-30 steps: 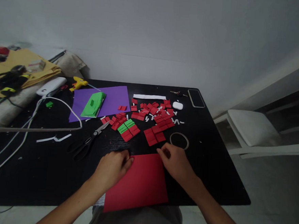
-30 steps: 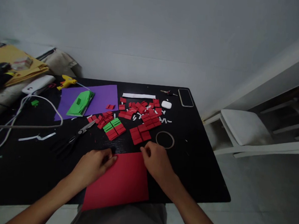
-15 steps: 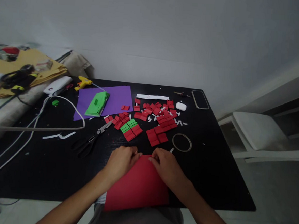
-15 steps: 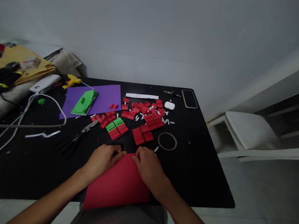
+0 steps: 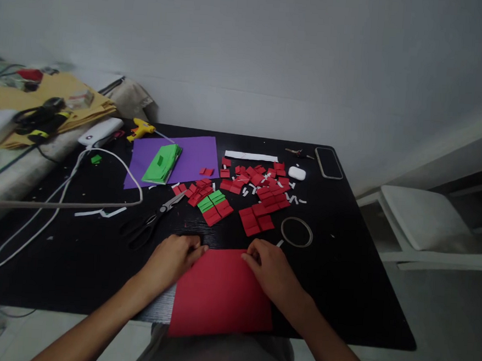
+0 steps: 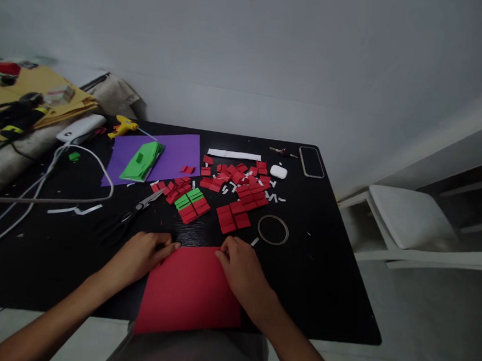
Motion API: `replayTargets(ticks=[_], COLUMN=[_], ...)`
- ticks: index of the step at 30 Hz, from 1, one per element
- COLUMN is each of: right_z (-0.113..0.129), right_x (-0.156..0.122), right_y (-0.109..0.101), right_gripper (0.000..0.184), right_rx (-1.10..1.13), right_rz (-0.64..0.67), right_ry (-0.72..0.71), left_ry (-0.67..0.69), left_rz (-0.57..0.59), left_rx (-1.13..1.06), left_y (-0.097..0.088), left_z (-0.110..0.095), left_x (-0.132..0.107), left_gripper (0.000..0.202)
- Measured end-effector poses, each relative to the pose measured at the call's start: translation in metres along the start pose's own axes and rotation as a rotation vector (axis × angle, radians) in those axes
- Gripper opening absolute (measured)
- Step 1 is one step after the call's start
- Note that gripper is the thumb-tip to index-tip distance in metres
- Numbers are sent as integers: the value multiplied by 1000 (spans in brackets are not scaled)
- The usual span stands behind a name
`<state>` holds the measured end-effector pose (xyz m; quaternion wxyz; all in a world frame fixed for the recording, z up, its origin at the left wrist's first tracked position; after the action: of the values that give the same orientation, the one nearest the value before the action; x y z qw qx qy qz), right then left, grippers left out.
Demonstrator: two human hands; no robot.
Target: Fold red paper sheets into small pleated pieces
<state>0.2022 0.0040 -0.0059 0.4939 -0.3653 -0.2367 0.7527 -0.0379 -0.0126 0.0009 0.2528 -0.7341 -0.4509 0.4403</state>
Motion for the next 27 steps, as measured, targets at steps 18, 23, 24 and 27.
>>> replayTargets(ticks=[18,23,24,27], right_z=[-2,13,18,23], right_x=[0,-10,-13,-23], right_y=[2,7,7,3], right_gripper=[15,17,18,27], right_rx=[-1,-14,-18,-32], right_rz=[-10,-28,-4,208], right_ry=[-17,-184,-252,-458], left_ry=[-72,17,100,385], left_rz=[-81,-243,-277,-305], left_rx=[-30,-102,-127,-126], left_y=[-18,-6,-2,11], left_z=[44,30,26,18], left_x=[-26,-25,-27,-32], left_gripper=[42,34,28,17])
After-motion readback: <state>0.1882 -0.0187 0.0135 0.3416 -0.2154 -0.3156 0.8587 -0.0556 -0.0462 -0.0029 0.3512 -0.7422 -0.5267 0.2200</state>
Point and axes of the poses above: each hand's wrist, its own x-axis towards the middle knuckle, its own y-axis out of the palm, z = x × y, the point moved 3 cm from there along x, towards the middle knuckle, and after that the axes turned 4 degrees about y, right-handed, at the moved point
